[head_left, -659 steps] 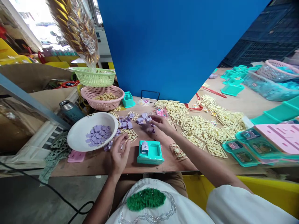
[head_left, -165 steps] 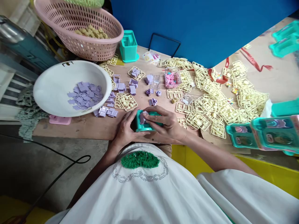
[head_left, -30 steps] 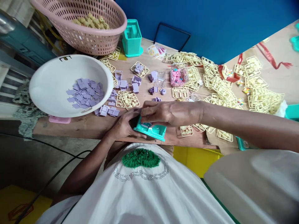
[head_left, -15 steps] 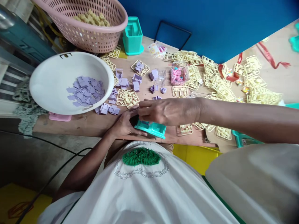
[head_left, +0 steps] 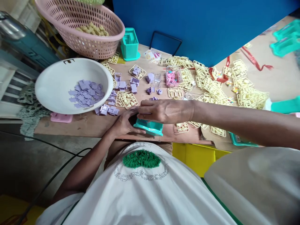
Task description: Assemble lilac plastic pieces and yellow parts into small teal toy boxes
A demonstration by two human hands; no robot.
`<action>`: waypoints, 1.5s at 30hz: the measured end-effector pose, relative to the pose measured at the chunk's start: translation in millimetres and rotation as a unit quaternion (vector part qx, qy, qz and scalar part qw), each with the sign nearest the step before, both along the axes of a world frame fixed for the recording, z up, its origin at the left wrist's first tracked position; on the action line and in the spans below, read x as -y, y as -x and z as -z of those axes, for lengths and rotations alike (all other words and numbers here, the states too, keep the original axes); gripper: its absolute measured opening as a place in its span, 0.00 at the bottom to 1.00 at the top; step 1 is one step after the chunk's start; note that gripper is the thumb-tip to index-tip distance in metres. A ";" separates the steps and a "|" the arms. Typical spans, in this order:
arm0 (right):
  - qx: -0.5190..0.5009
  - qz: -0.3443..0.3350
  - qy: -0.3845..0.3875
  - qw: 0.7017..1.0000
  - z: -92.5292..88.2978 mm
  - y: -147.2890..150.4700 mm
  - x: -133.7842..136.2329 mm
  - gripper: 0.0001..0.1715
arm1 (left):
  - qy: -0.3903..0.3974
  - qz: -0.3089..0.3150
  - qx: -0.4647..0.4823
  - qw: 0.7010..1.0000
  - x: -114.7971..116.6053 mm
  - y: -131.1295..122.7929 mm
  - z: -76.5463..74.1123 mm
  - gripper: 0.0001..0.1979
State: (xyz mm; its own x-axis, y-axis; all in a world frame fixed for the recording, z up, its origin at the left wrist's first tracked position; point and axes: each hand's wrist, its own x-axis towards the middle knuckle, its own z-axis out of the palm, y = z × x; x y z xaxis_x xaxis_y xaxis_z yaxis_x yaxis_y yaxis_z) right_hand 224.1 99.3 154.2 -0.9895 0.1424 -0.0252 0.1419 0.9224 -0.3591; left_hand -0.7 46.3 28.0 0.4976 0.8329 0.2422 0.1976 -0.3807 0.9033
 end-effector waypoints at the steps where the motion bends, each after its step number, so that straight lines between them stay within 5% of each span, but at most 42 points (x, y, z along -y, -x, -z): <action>1: 0.004 -0.015 -0.017 1.000 -0.6 0.8 0.6 0.20 | -0.003 0.002 0.002 1.000 0.3 -0.2 -0.6 0.44; 5: -0.006 -0.089 -0.103 0.991 2.9 -2.4 -0.4 0.23 | -0.004 -0.023 -0.011 1.000 1.8 -0.8 -0.4 0.46; 8: -0.043 -0.052 -0.065 0.996 10.3 -13.6 2.5 0.24 | -0.012 -0.031 -0.001 0.999 5.2 -3.3 -0.2 0.45; 11: -0.116 0.074 0.027 0.990 20.8 -27.1 17.3 0.25 | -0.022 -0.045 0.007 0.999 14.2 -8.9 0.1 0.45; 14: -0.189 0.248 0.074 0.947 31.7 -33.8 41.9 0.31 | -0.011 -0.089 -0.005 0.996 27.2 -15.7 2.6 0.48; 17: -0.216 0.316 0.085 0.920 38.3 -31.1 62.2 0.30 | -0.002 -0.116 -0.014 0.993 36.6 -20.3 6.1 0.49; 22: -0.238 0.309 0.072 0.918 41.1 -22.0 65.8 0.21 | 0.010 -0.118 -0.034 0.992 38.5 -21.0 10.3 0.51; 28: -0.219 0.301 0.052 0.927 47.9 -22.9 69.2 0.23 | 0.015 -0.131 -0.038 0.991 38.8 -21.1 13.1 0.53; 35: -0.288 0.390 0.108 0.868 60.2 -30.9 79.0 0.31 | 0.011 -0.126 -0.031 0.991 38.9 -21.3 7.6 0.52; 45: -0.351 0.357 0.073 0.863 70.4 -22.1 82.2 0.22 | 0.007 -0.124 -0.041 0.991 39.8 -21.3 5.8 0.48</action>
State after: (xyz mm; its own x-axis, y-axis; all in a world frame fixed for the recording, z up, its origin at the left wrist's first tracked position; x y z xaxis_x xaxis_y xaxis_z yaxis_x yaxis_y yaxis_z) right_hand 246.1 17.1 83.8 -0.4295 0.7674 0.4760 0.3545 0.6281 -0.6927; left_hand 20.6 6.5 22.2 0.2938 0.9352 0.1975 0.3571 -0.2991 0.8849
